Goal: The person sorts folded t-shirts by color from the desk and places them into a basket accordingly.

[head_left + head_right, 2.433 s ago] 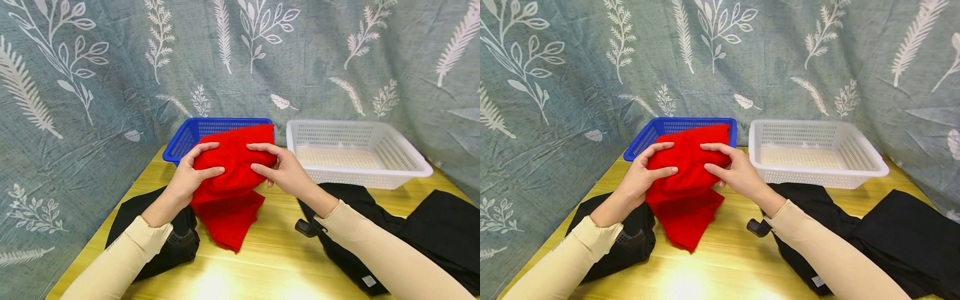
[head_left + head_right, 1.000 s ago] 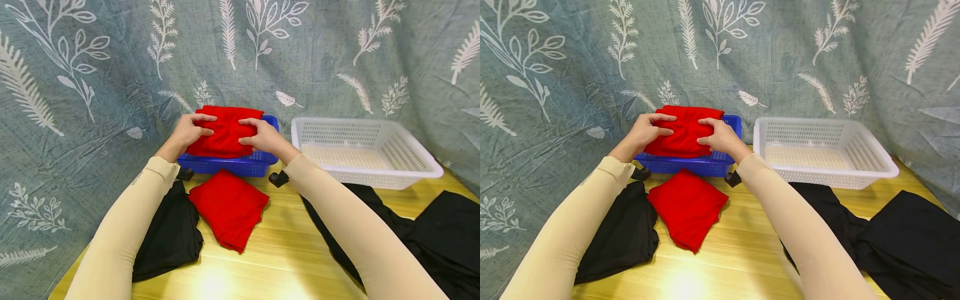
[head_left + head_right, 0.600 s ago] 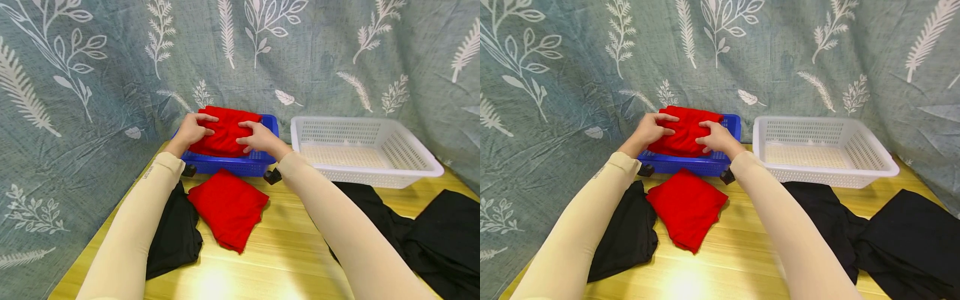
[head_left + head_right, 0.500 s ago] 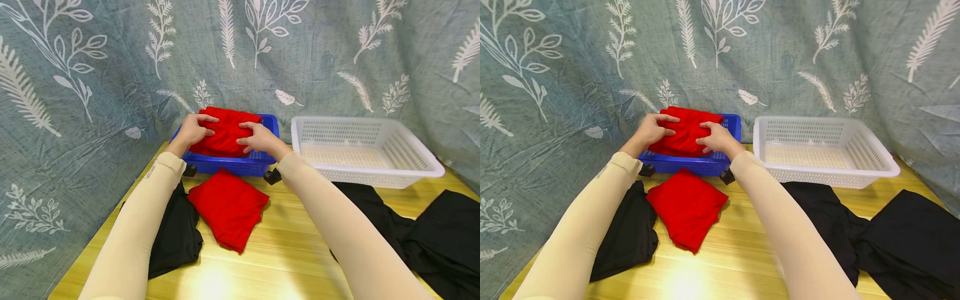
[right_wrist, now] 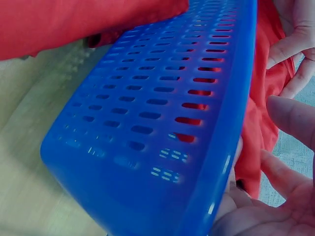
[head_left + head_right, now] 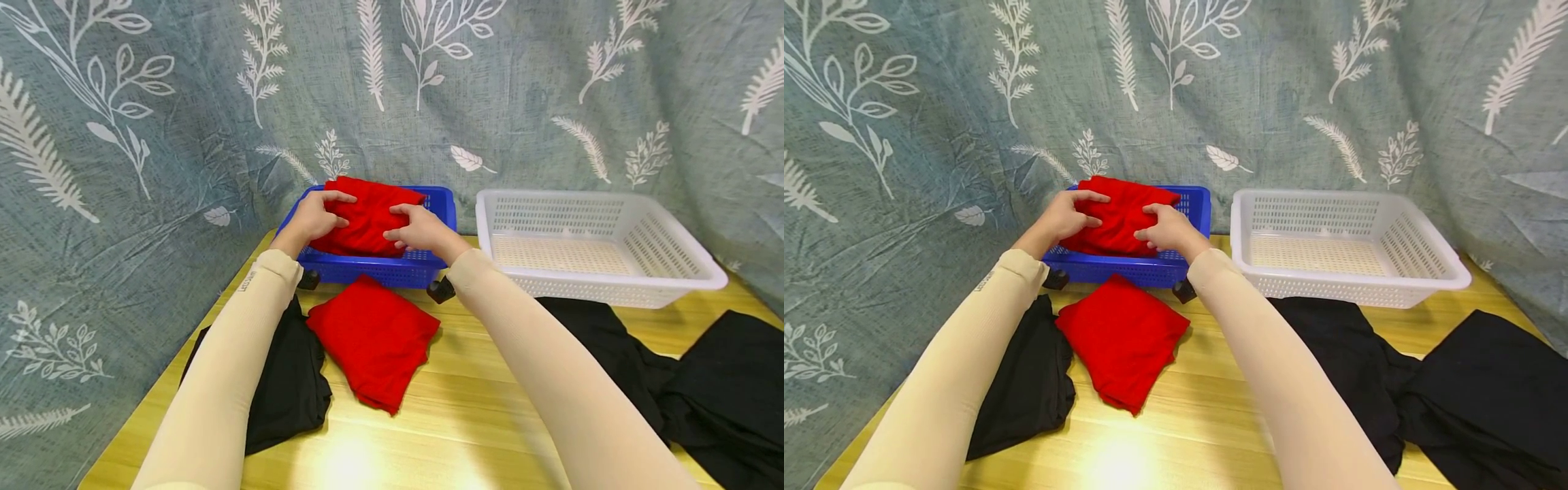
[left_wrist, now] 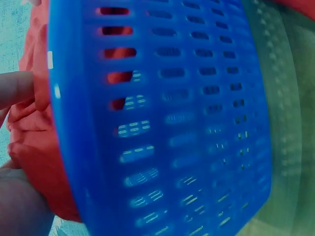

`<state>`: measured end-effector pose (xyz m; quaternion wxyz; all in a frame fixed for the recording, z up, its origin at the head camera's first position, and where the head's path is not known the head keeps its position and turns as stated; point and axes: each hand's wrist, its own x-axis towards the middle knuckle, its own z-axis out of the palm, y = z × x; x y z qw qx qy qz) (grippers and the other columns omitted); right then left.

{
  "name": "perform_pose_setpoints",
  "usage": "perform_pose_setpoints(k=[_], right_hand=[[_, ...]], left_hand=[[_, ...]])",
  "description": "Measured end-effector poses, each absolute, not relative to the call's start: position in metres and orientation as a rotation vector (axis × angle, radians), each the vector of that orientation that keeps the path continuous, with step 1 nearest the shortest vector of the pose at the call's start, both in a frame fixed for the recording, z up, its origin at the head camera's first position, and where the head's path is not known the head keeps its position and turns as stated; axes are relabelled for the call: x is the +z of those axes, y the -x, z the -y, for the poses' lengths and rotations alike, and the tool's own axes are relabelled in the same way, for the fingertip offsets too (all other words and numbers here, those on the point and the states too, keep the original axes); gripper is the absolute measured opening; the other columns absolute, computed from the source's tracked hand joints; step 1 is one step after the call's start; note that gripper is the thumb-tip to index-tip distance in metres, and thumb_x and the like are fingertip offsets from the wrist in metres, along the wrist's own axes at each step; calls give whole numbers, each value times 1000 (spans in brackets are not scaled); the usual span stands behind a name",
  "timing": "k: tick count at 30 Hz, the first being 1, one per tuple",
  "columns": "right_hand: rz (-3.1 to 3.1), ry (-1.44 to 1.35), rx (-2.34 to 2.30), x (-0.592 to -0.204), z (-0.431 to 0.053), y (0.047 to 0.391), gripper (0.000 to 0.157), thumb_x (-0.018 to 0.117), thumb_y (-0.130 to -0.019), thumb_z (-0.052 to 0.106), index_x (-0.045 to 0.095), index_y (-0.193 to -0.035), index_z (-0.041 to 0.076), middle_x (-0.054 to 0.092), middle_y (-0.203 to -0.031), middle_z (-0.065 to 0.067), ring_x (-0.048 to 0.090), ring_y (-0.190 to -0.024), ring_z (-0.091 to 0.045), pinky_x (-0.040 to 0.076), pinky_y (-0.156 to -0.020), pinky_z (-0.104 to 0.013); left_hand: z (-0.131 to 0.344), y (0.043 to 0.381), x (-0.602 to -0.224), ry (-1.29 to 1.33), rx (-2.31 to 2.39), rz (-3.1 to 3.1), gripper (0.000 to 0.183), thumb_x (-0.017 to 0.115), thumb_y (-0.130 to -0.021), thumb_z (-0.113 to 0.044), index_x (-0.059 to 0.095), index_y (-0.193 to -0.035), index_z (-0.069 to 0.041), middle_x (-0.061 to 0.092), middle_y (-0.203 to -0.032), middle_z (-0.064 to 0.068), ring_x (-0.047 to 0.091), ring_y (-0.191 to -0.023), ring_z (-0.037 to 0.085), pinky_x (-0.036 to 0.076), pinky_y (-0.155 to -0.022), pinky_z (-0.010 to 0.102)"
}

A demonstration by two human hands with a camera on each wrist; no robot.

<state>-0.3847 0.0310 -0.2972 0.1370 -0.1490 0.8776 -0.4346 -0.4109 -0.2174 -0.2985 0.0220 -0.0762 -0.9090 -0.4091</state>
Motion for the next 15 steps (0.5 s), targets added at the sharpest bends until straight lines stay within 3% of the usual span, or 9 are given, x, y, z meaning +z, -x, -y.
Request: perform_pose_setpoints(k=[9,15], right_hand=[[-2505,432,-1291,-295,-33,382,64,65,-108,21,38,-166,15,53,-153,-23,65,-131,-40,55,-112,-48],[-2490,481,-1273,-289,-32,377,61,66,-108,23,43,-164,16,53,-155,-22,66,-131,-40,58,-107,-45]], left_hand=[[227,409,-297,236,-875,2977,45,71,-99,-10,67,-144,-9,49,-164,20,36,-158,41,34,-128,57],[225,399,-290,221,-1013,2985,42,68,-104,-16,65,-146,-12,55,-154,22,49,-144,42,47,-116,59]])
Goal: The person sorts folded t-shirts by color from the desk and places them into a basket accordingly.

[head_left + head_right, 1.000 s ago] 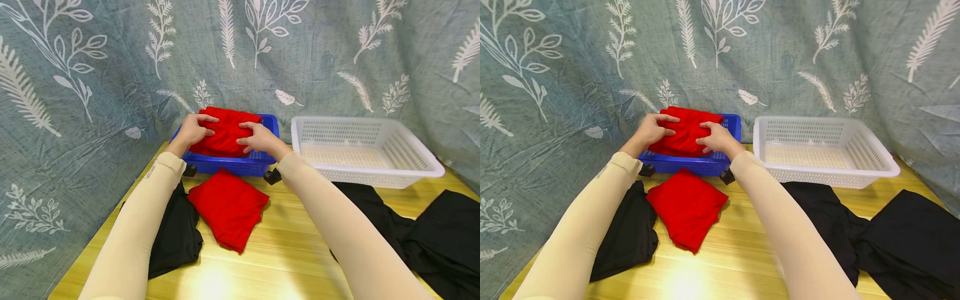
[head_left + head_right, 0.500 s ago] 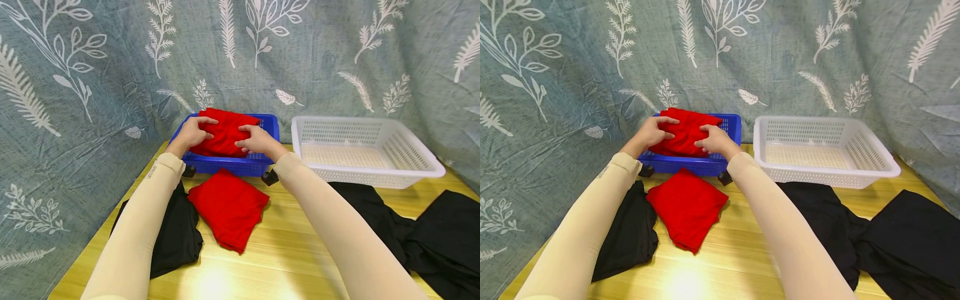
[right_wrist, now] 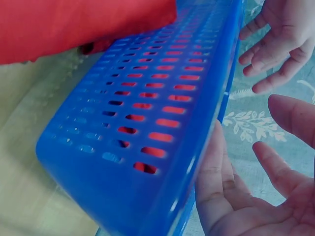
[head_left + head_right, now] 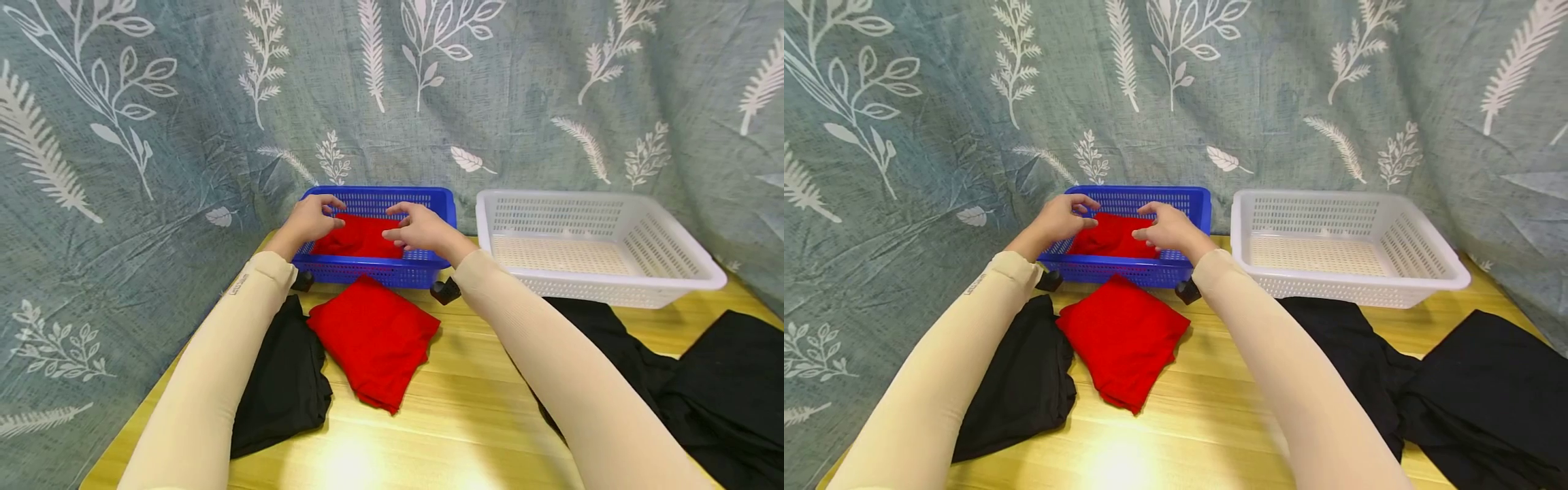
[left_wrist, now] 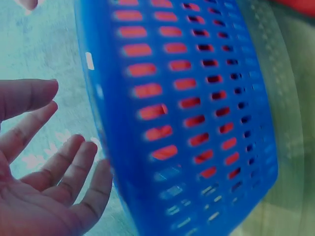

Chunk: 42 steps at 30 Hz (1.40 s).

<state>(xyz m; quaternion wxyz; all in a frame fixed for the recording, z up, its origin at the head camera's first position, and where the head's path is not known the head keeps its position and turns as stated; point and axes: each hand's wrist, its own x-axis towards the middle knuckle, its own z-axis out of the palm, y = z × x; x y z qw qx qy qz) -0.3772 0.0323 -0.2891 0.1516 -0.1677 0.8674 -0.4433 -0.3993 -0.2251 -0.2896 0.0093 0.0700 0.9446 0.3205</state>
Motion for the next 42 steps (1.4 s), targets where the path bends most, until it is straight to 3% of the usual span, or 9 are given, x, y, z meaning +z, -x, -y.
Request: perform_pose_setpoints(k=[7,14,17,27,32,37,42], right_hand=[[-2486,522,-1246,-285,-35,368,59,67,-108,24,45,-162,17,58,-149,-21,68,-128,-39,57,-109,-51],[-2528,615,-1221,-287,-46,353,58,67,-107,25,46,-160,17,64,-138,-19,72,-119,-38,59,-100,-51],[-2542,660,-1221,-290,-51,343,57,68,-107,26,47,-159,17,64,-137,-18,71,-119,-37,60,-99,-49],[-2567,756,-1250,-295,-69,314,52,69,-106,26,52,-154,18,71,-124,-16,74,-95,-24,56,-72,-32],[-2562,791,-1242,-299,-75,300,52,70,-106,26,52,-154,17,72,-118,-16,73,-85,-20,58,-76,-35],[-2542,826,-1255,-306,-82,287,53,69,-106,27,50,-155,18,74,-113,-17,75,-85,-18,59,-77,-39],[-2503,857,-1238,-315,-88,274,58,69,-106,27,47,-159,17,74,-109,-17,76,-87,-27,57,-73,-36]], left_hand=[[217,382,-282,-278,1058,-2907,41,67,-105,-19,62,-146,-15,66,-140,20,61,-127,39,53,-107,54],[217,365,-280,-369,1092,-2879,41,69,-105,-20,63,-146,-18,71,-122,15,62,-92,29,52,-80,38],[217,355,-281,-431,1058,-2876,40,69,-105,-21,64,-144,-18,72,-115,12,61,-85,28,50,-74,35],[217,320,-284,-625,1105,-2777,41,69,-105,-19,64,-145,-17,74,-110,14,67,-90,25,58,-79,38],[217,303,-285,-714,1092,-2751,40,71,-103,-18,65,-143,-16,74,-107,12,69,-90,24,58,-80,39],[214,292,-289,-769,1067,-2729,40,72,-103,-17,65,-142,-14,74,-108,11,69,-92,29,56,-80,36],[218,288,-299,-782,1042,-2690,41,73,-102,-15,65,-143,-13,74,-108,11,74,-97,31,59,-84,35]])
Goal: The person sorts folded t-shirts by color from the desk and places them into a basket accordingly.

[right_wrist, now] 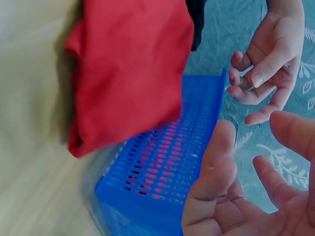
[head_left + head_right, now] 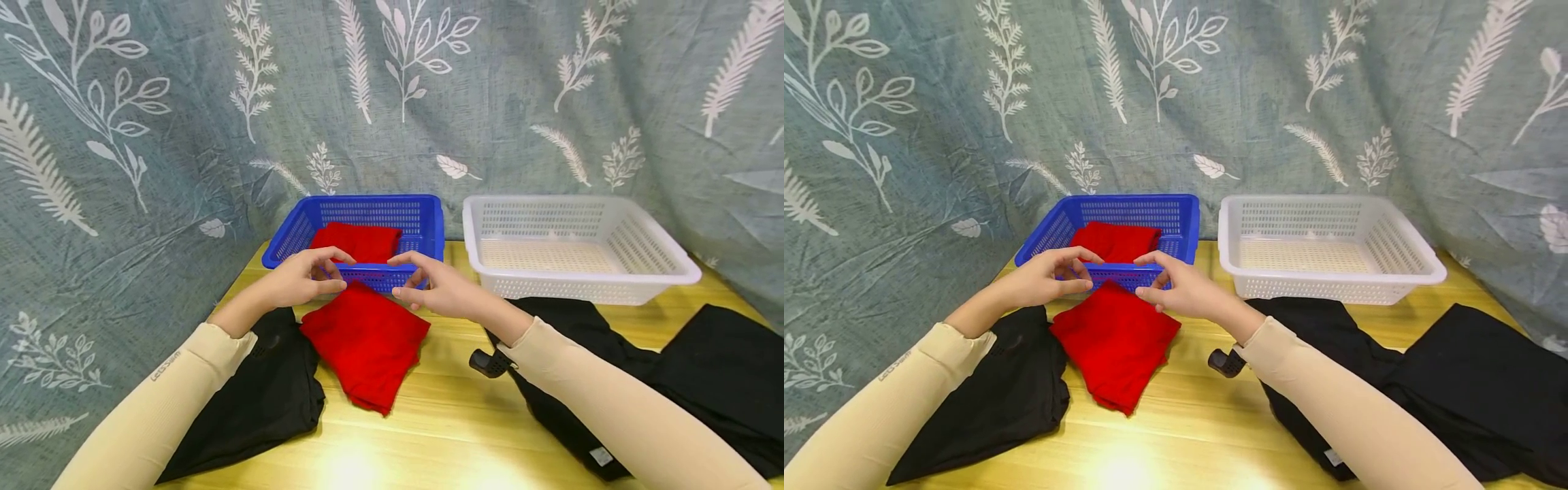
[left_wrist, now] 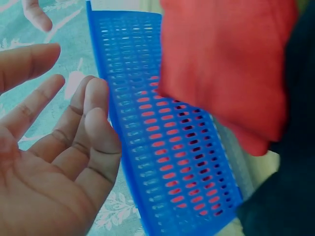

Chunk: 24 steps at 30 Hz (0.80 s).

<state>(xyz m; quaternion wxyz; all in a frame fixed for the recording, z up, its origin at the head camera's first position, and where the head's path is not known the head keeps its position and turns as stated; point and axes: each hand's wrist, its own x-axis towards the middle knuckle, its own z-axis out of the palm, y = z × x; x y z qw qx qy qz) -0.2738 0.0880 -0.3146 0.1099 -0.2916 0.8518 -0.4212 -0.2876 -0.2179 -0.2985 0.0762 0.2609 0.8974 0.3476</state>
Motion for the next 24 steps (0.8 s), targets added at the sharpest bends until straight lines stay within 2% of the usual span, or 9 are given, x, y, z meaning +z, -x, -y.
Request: perform_pose_setpoints(k=[4,9,12,17,24], right_hand=[[-2456,851,-1251,-324,-91,264,58,70,-106,26,47,-158,18,73,-108,-19,77,-89,-36,59,-74,-38],[-2382,852,-1245,-338,-93,252,56,70,-105,23,48,-157,15,72,-108,-19,78,-84,-36,60,-81,-44],[-2347,863,-1203,-346,-93,248,57,70,-105,23,48,-157,13,71,-104,-18,78,-81,-35,59,-83,-43],[-2311,831,-1145,-359,-93,243,59,70,-105,24,47,-158,13,70,-98,-19,78,-77,-31,61,-79,-41],[-2240,760,-1105,-370,-91,238,60,70,-105,24,46,-160,16,69,-102,-14,78,-76,-26,60,-70,-36]], left_hand=[[222,286,-308,-796,988,-2674,40,73,-102,-15,65,-142,-11,73,-110,13,74,-98,29,62,-83,35],[226,284,-320,-808,924,-2653,43,73,-102,-17,64,-142,-7,71,-118,17,70,-101,25,63,-91,40],[226,282,-327,-808,877,-2642,45,74,-102,-18,64,-143,-6,70,-123,19,69,-103,24,61,-97,45],[226,282,-336,-795,792,-2632,46,73,-102,-19,63,-145,-7,67,-128,20,71,-113,29,59,-104,50],[223,283,-342,-757,738,-2611,47,74,-102,-22,63,-146,-10,66,-131,18,68,-122,34,55,-110,54]])
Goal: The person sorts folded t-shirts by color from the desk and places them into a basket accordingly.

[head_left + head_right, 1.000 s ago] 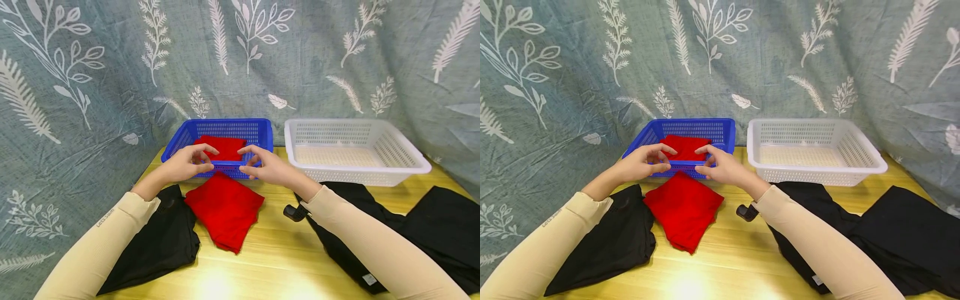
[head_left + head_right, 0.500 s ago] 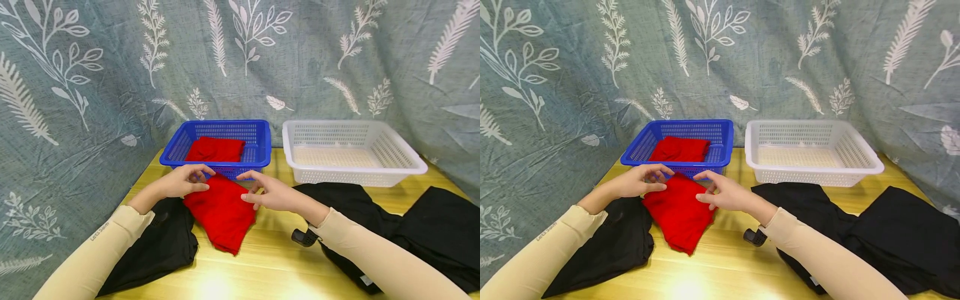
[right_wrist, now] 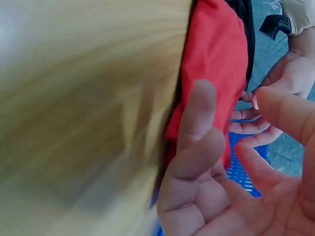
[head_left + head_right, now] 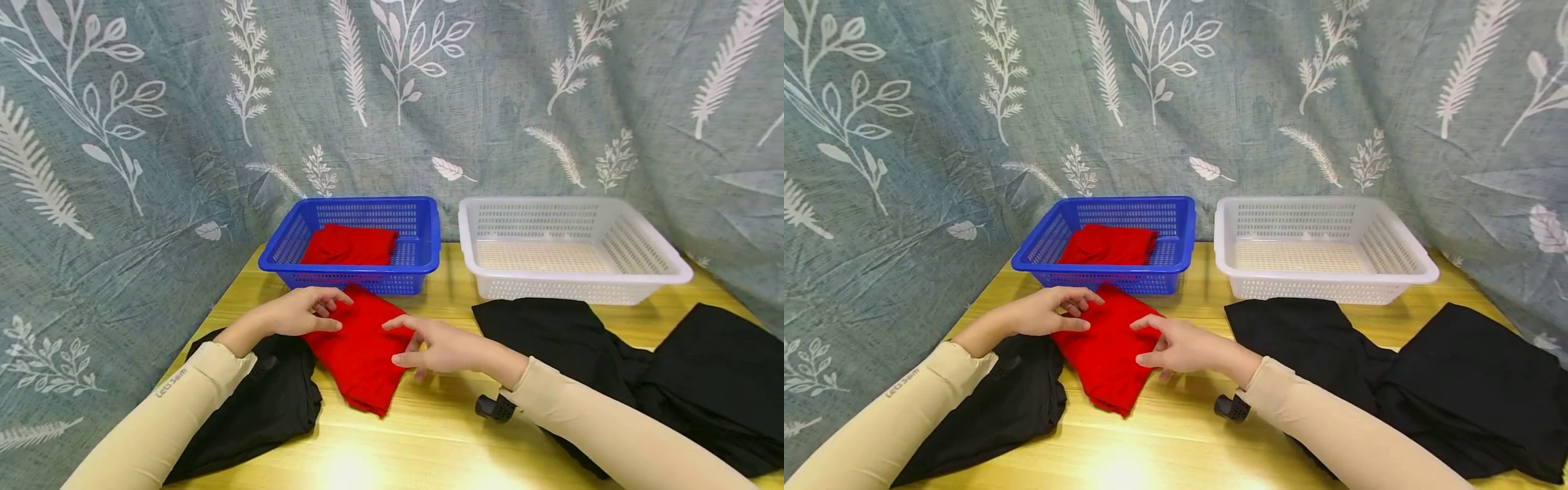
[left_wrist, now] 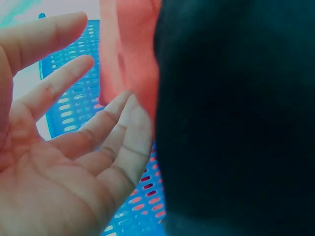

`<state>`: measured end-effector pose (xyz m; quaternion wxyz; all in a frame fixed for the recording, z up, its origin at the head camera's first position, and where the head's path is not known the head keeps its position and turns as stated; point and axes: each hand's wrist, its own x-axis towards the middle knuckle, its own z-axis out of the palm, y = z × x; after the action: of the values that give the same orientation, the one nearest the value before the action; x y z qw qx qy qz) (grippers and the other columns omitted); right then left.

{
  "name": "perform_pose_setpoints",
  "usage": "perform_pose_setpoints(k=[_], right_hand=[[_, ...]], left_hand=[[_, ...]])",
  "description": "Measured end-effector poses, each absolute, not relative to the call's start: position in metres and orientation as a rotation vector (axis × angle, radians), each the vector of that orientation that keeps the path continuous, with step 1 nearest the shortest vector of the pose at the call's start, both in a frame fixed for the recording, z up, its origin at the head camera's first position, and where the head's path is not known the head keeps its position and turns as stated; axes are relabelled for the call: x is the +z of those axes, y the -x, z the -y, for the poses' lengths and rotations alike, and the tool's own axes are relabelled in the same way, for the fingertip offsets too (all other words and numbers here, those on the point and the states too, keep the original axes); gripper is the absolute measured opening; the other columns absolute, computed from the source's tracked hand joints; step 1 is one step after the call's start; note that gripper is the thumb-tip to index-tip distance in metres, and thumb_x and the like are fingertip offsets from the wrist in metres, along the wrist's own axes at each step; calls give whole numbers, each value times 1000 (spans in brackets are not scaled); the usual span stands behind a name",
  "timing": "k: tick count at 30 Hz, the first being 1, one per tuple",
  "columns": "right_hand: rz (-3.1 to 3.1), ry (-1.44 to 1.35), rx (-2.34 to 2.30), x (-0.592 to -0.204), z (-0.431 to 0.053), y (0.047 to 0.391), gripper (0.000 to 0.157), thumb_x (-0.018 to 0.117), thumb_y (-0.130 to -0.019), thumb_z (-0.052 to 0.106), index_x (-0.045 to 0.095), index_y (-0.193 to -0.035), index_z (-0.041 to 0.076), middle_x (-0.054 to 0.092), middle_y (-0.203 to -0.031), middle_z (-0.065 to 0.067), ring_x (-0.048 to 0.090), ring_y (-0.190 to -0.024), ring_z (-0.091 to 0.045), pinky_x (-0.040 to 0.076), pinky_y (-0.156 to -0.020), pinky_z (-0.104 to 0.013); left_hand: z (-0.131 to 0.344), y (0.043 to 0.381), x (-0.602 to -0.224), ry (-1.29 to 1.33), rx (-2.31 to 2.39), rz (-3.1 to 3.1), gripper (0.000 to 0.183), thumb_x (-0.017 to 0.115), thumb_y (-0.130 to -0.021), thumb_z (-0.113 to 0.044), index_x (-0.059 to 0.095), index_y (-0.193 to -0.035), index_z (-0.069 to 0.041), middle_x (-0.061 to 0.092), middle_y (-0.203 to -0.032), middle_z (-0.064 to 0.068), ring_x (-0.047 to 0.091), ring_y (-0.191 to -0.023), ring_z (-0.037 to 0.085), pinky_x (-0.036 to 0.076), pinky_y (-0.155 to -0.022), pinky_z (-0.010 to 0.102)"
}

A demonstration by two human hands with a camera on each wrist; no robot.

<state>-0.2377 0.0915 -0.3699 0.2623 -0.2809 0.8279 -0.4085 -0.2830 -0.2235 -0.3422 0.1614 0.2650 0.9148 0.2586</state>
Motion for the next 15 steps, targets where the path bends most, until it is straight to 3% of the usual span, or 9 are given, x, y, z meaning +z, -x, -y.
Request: perform_pose_setpoints(k=[15], right_hand=[[-2206,662,-1047,-377,-92,231,64,74,-103,27,47,-160,20,71,-87,-16,75,-65,-23,59,-62,-32]], left_hand=[[217,279,-349,-705,765,-2569,47,77,-99,-25,66,-144,-14,64,-131,15,65,-121,31,56,-109,51]])
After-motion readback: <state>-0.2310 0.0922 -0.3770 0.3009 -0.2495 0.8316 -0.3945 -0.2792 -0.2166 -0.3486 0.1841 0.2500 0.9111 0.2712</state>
